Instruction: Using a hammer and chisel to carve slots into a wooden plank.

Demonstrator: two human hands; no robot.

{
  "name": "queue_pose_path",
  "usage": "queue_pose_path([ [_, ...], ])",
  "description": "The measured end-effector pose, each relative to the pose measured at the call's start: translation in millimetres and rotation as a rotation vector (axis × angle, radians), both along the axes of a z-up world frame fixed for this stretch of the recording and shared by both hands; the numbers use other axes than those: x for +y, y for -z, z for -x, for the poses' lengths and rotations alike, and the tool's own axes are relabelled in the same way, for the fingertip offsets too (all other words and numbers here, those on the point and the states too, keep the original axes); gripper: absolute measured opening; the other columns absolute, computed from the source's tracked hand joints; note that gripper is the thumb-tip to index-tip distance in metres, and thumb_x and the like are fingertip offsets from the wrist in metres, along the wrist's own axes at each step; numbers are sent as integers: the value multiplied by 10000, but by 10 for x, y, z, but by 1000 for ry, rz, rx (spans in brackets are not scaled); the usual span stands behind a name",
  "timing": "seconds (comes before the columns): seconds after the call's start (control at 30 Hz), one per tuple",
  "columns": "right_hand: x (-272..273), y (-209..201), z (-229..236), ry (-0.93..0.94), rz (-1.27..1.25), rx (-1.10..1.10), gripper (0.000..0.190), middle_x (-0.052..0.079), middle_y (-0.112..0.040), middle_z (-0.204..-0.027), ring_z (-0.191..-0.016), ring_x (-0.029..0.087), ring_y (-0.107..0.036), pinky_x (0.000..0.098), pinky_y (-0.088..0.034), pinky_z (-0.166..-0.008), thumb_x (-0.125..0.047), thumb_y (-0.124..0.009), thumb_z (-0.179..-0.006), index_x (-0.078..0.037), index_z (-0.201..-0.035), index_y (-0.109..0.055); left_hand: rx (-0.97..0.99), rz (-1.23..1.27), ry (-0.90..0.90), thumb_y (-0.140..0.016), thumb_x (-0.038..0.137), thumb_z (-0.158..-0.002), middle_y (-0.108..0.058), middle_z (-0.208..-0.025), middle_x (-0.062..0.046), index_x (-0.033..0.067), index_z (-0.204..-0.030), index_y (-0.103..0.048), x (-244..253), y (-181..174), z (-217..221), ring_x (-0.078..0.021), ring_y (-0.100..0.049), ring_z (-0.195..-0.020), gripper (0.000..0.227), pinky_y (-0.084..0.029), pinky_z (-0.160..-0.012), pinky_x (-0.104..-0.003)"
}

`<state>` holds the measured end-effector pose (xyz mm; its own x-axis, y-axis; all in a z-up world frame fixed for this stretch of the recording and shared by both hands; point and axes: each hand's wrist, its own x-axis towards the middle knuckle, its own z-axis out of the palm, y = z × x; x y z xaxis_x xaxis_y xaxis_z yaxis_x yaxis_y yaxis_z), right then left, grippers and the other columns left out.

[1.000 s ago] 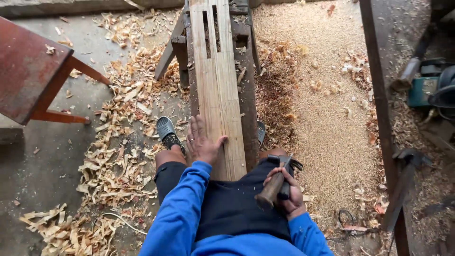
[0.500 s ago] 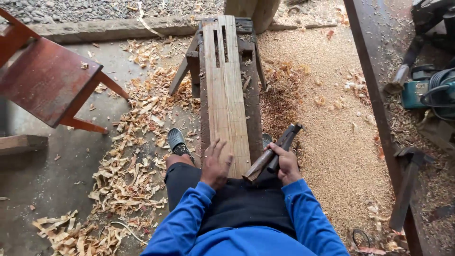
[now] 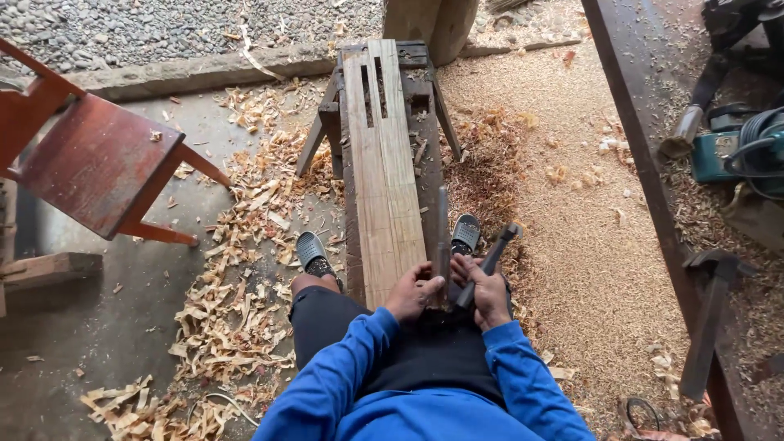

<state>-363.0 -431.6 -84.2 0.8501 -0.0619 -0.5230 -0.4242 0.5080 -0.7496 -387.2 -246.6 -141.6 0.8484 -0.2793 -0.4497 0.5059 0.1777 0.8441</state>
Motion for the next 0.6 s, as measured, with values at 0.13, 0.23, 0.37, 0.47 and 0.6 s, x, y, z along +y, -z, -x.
queue_pose_path([
  [0.13, -246, 172, 7, 54, -23, 30, 198, 180, -751, -1098, -956, 282, -766, 366, -624, -755, -149, -644, -985, -29, -1121, -565, 36, 127, -174, -733, 100, -903, -599, -1194, -70, 53, -1452, -435, 135, -471, -5, -183, -667, -914, 626, -577, -684, -329],
  [0.23, -334, 269, 27, 104, -99, 130, 211, 149, -749, -1097, -944, 248, -749, 361, -622, -770, -157, -629, -981, -53, -1159, -586, 28, 80, -372, -728, 28, -776, -546, -1200, -88, 139, -1443, -439, 544, -1145, 34, -189, -668, -919, 735, -655, -713, -373],
  [0.37, -424, 483, 8, 124, -173, 226, 231, 132, -754, -1082, -935, 217, -745, 354, -617, -782, -185, -619, -1006, -24, -1170, -598, -218, -418, -512, -770, 41, -825, -644, -1161, -103, 101, -1398, -550, 956, -1870, 199, -206, -676, -948, 616, -594, -788, -339],
  [0.47, -399, 547, -92, 101, -236, 271, 275, 104, -754, -1048, -890, 181, -741, 323, -616, -791, -220, -622, -1027, 18, -1160, -653, -454, -538, -659, -796, 62, -881, -699, -1172, -94, 82, -1371, -604, 1088, -2093, 99, -190, -687, -1023, 527, -570, -907, -326],
  [0.6, -350, 562, -160, 76, -215, 278, 279, 84, -745, -963, -818, 160, -724, 313, -603, -777, -229, -634, -1024, 26, -1127, -684, -766, -276, -838, -818, 113, -935, -661, -1198, -58, 66, -1334, -584, 1077, -1813, -308, -156, -659, -1063, 465, -568, -950, -307],
])
